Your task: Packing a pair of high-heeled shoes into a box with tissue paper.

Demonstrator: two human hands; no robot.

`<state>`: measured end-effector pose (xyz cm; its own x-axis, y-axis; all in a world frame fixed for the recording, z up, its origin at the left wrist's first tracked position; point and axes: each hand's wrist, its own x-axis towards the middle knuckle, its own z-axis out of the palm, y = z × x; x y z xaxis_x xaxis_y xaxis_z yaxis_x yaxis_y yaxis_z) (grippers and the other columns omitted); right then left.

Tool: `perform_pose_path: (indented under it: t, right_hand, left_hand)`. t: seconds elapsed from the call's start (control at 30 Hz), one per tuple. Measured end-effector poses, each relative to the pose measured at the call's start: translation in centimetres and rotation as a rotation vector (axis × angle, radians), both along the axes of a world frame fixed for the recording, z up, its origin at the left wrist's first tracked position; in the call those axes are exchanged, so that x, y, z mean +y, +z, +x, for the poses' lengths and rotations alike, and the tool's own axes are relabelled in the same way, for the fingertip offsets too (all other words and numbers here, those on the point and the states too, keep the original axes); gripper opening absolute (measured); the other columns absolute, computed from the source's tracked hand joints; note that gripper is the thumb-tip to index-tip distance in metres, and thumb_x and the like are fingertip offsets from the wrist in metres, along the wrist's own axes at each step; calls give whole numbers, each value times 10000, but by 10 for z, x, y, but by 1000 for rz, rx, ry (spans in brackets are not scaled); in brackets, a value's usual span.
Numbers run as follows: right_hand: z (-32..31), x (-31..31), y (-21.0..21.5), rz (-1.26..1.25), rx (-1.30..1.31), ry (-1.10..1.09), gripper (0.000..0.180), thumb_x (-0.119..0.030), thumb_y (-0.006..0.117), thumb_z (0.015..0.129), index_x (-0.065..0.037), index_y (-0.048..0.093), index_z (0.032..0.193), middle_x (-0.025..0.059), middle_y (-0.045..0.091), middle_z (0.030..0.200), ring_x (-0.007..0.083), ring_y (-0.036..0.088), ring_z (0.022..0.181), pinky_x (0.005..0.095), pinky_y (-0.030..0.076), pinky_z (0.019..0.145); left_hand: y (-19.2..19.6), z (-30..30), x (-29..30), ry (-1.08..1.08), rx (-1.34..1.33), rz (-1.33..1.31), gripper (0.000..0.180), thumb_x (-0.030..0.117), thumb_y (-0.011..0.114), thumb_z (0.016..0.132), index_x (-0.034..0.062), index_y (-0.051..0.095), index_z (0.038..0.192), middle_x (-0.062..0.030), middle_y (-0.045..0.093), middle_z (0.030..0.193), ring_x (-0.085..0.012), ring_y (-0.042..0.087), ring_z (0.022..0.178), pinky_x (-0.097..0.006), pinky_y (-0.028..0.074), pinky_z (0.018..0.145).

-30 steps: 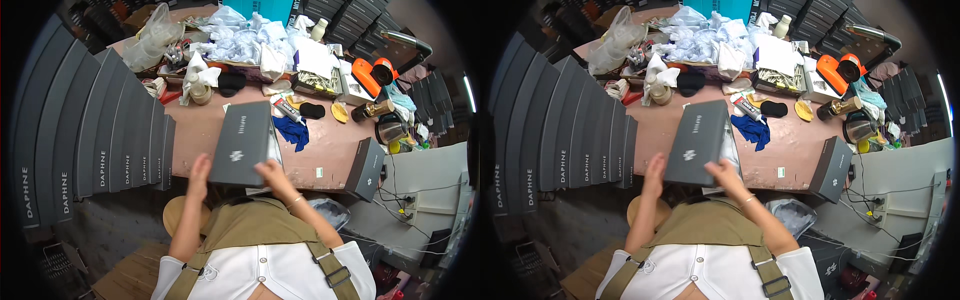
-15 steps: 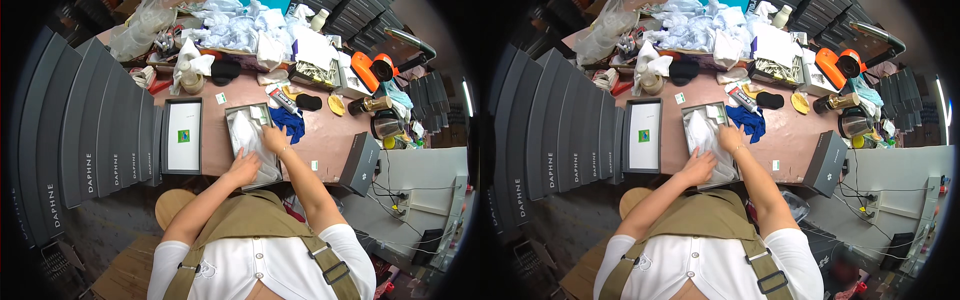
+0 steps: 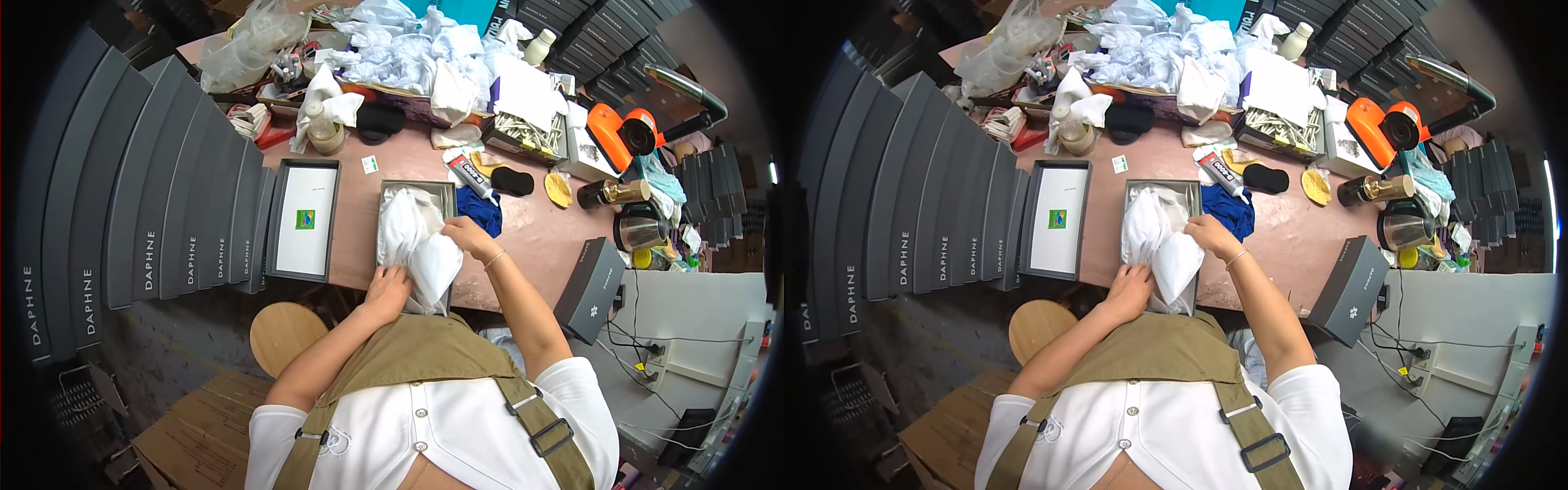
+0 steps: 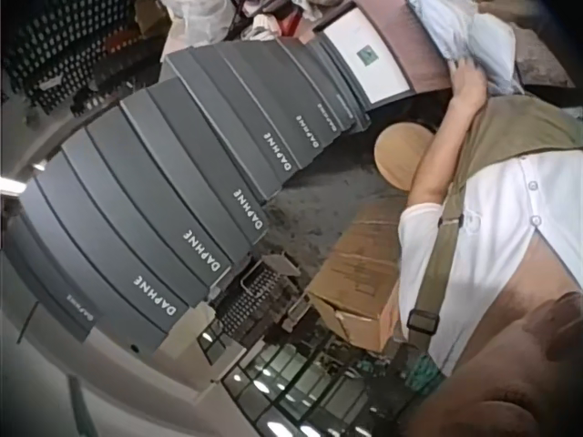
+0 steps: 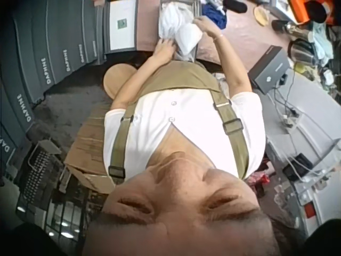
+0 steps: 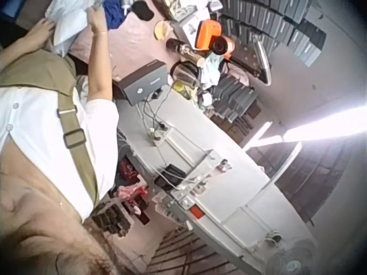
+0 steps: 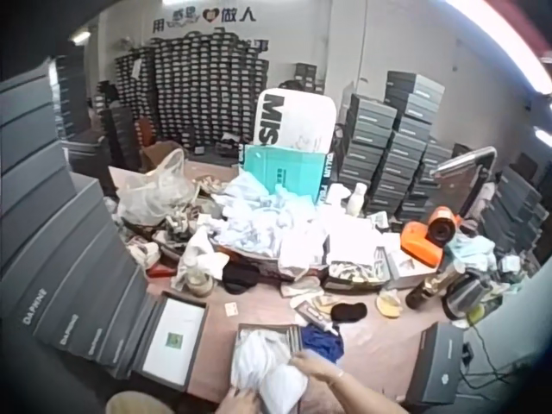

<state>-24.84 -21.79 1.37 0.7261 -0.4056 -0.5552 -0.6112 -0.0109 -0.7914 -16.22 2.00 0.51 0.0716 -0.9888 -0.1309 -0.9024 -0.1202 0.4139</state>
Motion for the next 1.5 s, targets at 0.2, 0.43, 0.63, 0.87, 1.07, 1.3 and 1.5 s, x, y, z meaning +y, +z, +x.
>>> perform_pose_path:
  t: [0.2,0.43,0.63,0.87,1.07,1.3,1.5]
  right_hand:
    - [-8,23,7,-746,16,327,243,-214,561,777,11,645,812,199,621,679,309,612,638,410,465,621]
    - [-19,-15,-2,556,-201,-39,266,-124,535,904,32,624,1100,28,663,941,77,595,799,232,489,707]
    - [-8,45,49,-153,-325,-74,285,-136,519,878,40,611,1082,77,647,869,111,558,743,269,448,674]
    - [45,96,115,-252,-744,-568,257,-166,617,894,10,583,1079,-8,568,860,75,528,776,204,437,713]
    - [36,92,138,-322,-617,-107,154,-184,654,858,-42,597,837,7,547,688,120,527,613,264,425,555]
    - [12,117,125,-667,-98,1209,244,-229,604,819,-78,620,1009,137,637,935,320,636,791,414,512,675]
    - [35,28,187,-99,-485,487,717,-343,761,756,-6,465,1315,161,611,1147,213,573,1064,335,438,928]
  left_hand:
    - [3,-8,4,60,-19,81,302,134,618,705,-7,642,971,-162,540,1131,-290,455,1139,-410,419,876]
    - [27,13,-7,36,176,203,428,169,665,719,7,589,1107,-183,528,1136,-334,482,1104,-433,442,897]
    - [28,16,12,622,1781,-73,497,312,558,899,75,445,1321,-145,466,1333,-284,456,1225,-400,378,1017]
    - [64,15,7,882,2145,-450,643,353,704,817,68,420,1319,-52,559,1209,-192,564,1081,-359,454,950]
    - [57,28,50,926,2108,-404,848,564,705,719,72,413,1344,-74,563,1244,-233,557,1120,-367,462,950]
    - [30,54,60,908,2010,-477,676,215,723,792,45,389,1354,-67,500,1311,-216,515,1161,-353,439,967]
    - [97,81,65,345,1381,79,892,55,847,581,49,406,1356,-58,543,1252,-161,486,1159,-305,380,999]
